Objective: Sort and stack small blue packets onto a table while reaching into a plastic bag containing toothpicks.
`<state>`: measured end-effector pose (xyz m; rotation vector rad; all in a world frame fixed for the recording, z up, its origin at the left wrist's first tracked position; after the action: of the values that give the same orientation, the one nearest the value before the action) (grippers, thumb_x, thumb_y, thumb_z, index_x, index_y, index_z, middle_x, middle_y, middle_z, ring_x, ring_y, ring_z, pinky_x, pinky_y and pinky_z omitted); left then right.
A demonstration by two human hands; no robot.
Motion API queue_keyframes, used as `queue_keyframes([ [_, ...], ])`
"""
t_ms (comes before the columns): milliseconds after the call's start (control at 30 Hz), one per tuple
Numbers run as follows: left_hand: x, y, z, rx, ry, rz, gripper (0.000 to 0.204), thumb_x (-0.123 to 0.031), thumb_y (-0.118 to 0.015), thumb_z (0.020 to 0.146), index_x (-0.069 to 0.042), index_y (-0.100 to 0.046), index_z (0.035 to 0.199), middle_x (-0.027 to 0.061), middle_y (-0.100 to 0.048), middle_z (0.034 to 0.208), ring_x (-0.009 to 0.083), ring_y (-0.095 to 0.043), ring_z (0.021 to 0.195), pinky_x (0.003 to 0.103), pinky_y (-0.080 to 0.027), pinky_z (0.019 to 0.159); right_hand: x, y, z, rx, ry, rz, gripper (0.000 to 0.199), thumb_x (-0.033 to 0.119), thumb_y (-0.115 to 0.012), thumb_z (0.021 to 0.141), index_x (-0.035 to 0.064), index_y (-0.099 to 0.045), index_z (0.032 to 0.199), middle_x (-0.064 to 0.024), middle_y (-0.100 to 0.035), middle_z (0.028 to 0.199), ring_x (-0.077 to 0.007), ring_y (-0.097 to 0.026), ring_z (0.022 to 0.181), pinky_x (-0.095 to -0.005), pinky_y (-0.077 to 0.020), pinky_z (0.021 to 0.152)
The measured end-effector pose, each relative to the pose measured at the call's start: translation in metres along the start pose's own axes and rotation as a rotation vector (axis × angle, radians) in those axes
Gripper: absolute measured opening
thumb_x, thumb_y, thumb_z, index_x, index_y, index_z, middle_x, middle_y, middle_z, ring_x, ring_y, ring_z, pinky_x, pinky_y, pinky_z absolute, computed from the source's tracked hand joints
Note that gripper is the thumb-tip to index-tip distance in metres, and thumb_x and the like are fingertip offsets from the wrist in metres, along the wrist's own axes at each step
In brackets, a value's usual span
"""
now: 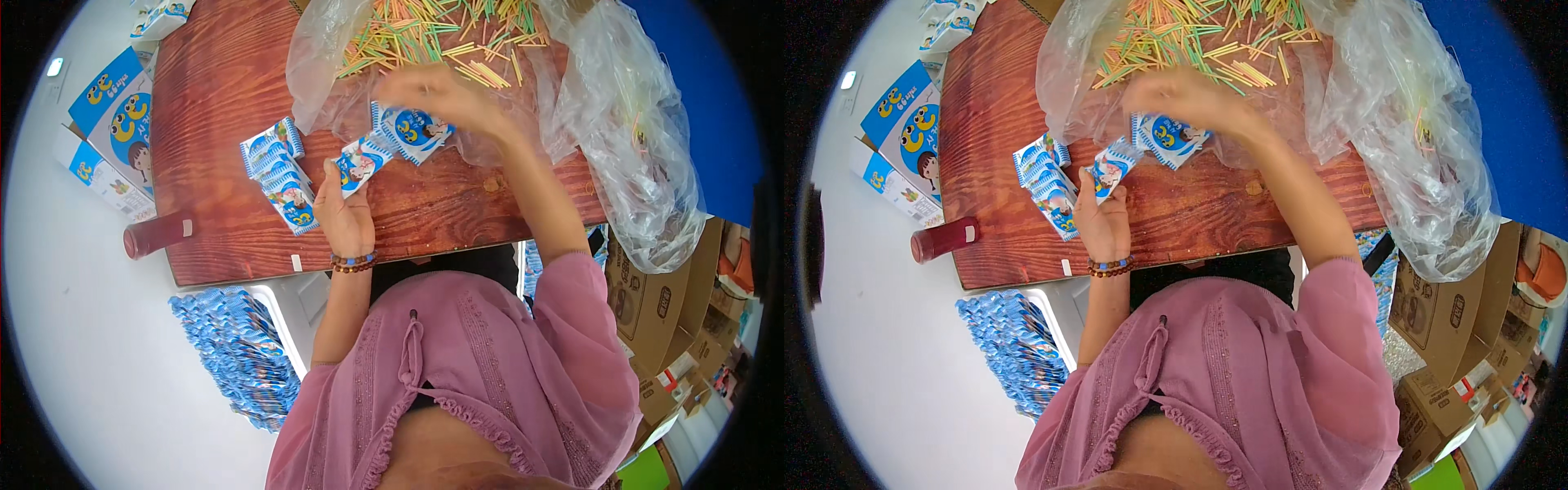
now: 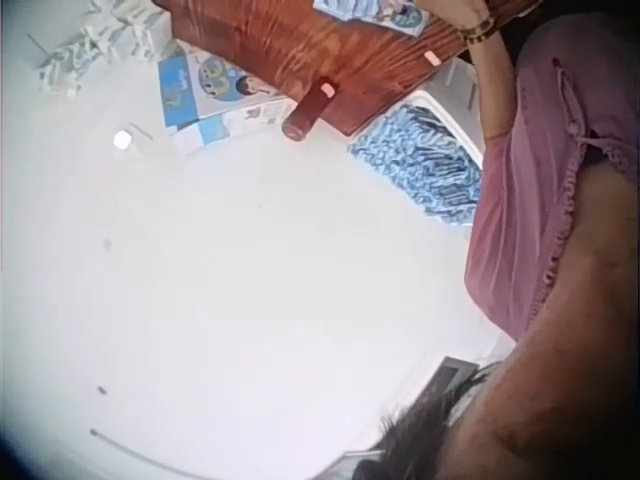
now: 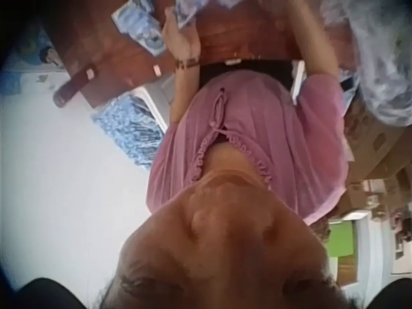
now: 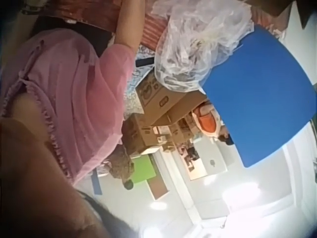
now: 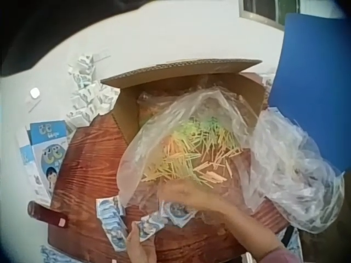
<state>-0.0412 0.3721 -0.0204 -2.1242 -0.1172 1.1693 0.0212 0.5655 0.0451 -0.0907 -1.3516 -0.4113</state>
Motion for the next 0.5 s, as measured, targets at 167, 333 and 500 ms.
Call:
queue_keyframes([
  [167, 0.010, 0.004, 0.000, 0.008, 0.034, 0.022, 0.025, -0.024, -0.056, 0.095, -0.001, -0.065, 0.092, 0.0083, -0.067, 0.100, 0.0164, -0.064, 0.092, 0.033, -0.050, 0.086, -0.048, 0.016, 0.085, -0.122, -0.094, -0.902, 0.026, 0.029, -0.056, 0.086, 0.0071, -0.068, 0.094, -0.0118, -0.065, 0.106, -0.0211, -0.062, 0.096, -0.0384, -0.0456, 0.081],
  [333, 0.012, 0.003, -0.005, 0.029, 0.043, 0.015, 0.025, -0.022, -0.055, 0.096, 0.000, -0.065, 0.093, 0.0084, -0.067, 0.100, 0.0167, -0.064, 0.092, 0.033, -0.050, 0.085, -0.055, 0.003, 0.121, -0.366, -0.041, -1.266, 0.036, 0.034, -0.056, 0.082, 0.0118, -0.066, 0.108, -0.0118, -0.064, 0.110, -0.0283, -0.058, 0.106, -0.0532, -0.0372, 0.086],
  [500, 0.005, 0.010, -0.006, -0.003, 0.056, -0.001, 0.024, -0.020, -0.054, 0.096, 0.001, -0.065, 0.095, 0.0093, -0.067, 0.101, 0.0171, -0.064, 0.093, 0.033, -0.051, 0.085, -0.062, -0.020, 0.139, -0.069, -0.214, -1.355, 0.041, 0.037, -0.049, 0.085, 0.0094, -0.062, 0.114, -0.0144, -0.062, 0.116, -0.0302, -0.058, 0.106, -0.0522, -0.0344, 0.089],
])
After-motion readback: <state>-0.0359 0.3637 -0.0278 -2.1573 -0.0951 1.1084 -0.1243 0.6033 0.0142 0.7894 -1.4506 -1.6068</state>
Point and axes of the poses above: each hand's wrist, its own z-axis towards the middle knuckle, its own y-axis out of the back of the hand, x = y × z, the point moved 8 cm from there along z, towards the middle knuckle
